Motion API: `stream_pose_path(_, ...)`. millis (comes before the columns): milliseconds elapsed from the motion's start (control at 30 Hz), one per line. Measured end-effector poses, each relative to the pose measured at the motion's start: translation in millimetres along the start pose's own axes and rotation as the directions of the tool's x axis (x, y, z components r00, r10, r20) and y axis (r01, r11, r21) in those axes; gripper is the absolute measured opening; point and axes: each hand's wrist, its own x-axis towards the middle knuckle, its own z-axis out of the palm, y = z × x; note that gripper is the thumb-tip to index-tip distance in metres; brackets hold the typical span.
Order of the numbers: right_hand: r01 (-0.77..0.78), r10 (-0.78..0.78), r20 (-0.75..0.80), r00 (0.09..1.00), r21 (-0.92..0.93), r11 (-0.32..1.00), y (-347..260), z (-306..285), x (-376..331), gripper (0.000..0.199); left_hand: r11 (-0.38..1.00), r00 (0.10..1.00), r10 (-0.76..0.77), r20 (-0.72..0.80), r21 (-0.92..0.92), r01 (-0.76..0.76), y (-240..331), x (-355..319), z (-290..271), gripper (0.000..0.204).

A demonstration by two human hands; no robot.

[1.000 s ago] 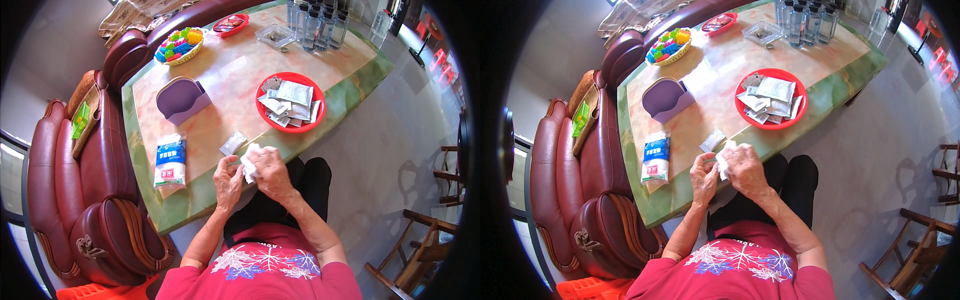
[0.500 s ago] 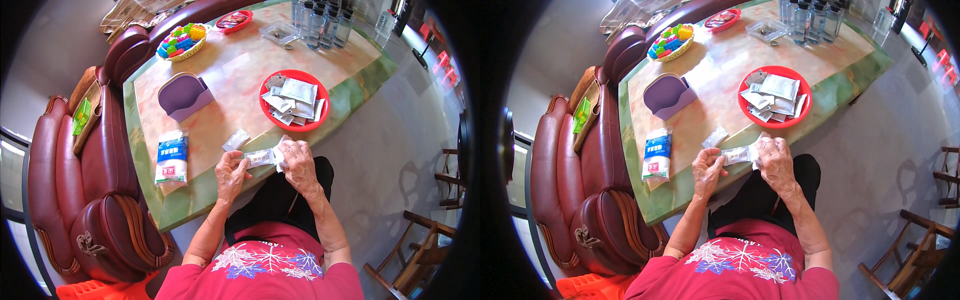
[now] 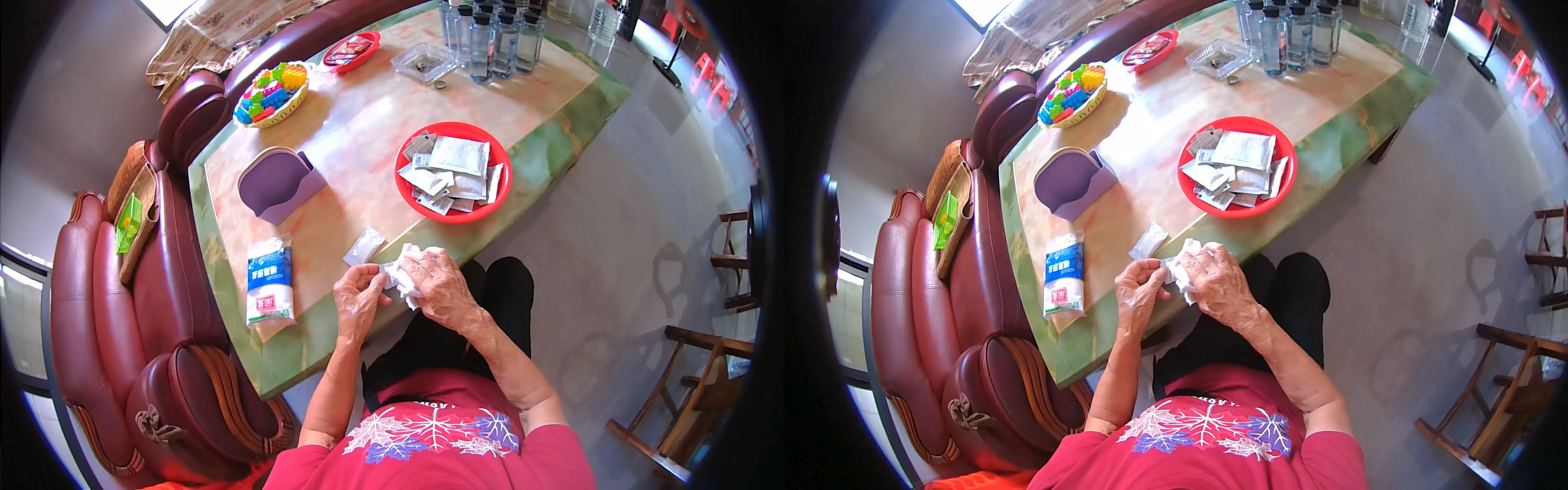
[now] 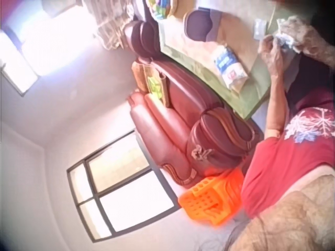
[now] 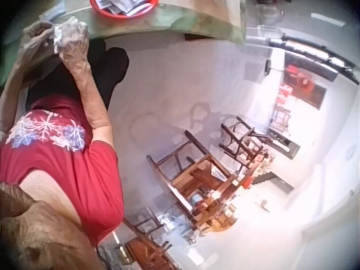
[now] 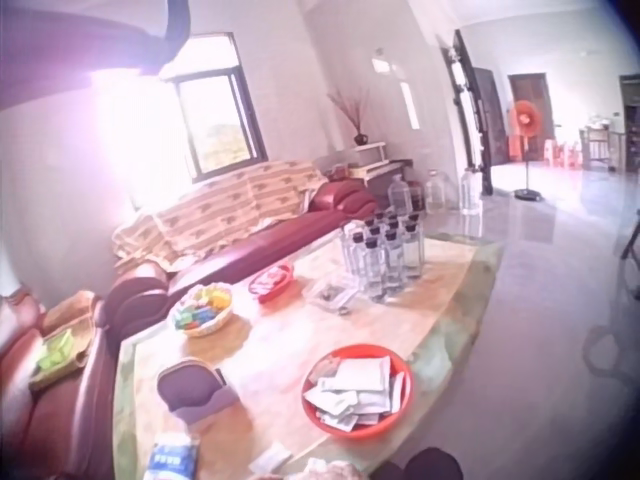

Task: The person sits at a table and wipes small white packets with a white cloth. They pick up packets from the table, wipe them individually, and place them into a red bowl. The person also wipes a larger blue and white package at the end of the sequence.

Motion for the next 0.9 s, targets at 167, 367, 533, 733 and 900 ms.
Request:
stream_pose_path(167, -0.071, 0.068, -0.099, 0.993, -0.029, 0.997, 20, -9, -2, 0.05, 1.0, 1.0, 0.006, -0.011, 0.014, -0.006, 2, -2, 1, 0.014)
stream_pose_path(367, -0.03, 0.012, -0.216, 0.976, -0.082, 0.996, 32, -16, 2, 0.045, 0.991, 0.99, 0.136, 0.021, 0.008, -0.136, 31, -2, -2, 0.009)
stream_pose_path(533, -0.07, 0.051, -0.268, 0.962, -0.059, 0.996, 31, -12, -3, 0.046, 0.976, 0.975, 0.206, 0.083, 0.052, -0.21, 80, 29, 18, 0.011)
stream_pose_path(733, -0.111, 0.093, -0.283, 0.955, -0.049, 0.993, 32, -8, -1, 0.032, 0.938, 0.95, 0.272, 0.15, 0.18, -0.297, 80, 86, 58, 0.012)
stream_pose_path(900, -0.134, 0.121, -0.281, 0.952, -0.03, 0.99, 31, -12, 0, 0.034, 0.757, 0.87, 0.472, 0.142, 0.441, -0.482, 69, 123, 85, 0.015)
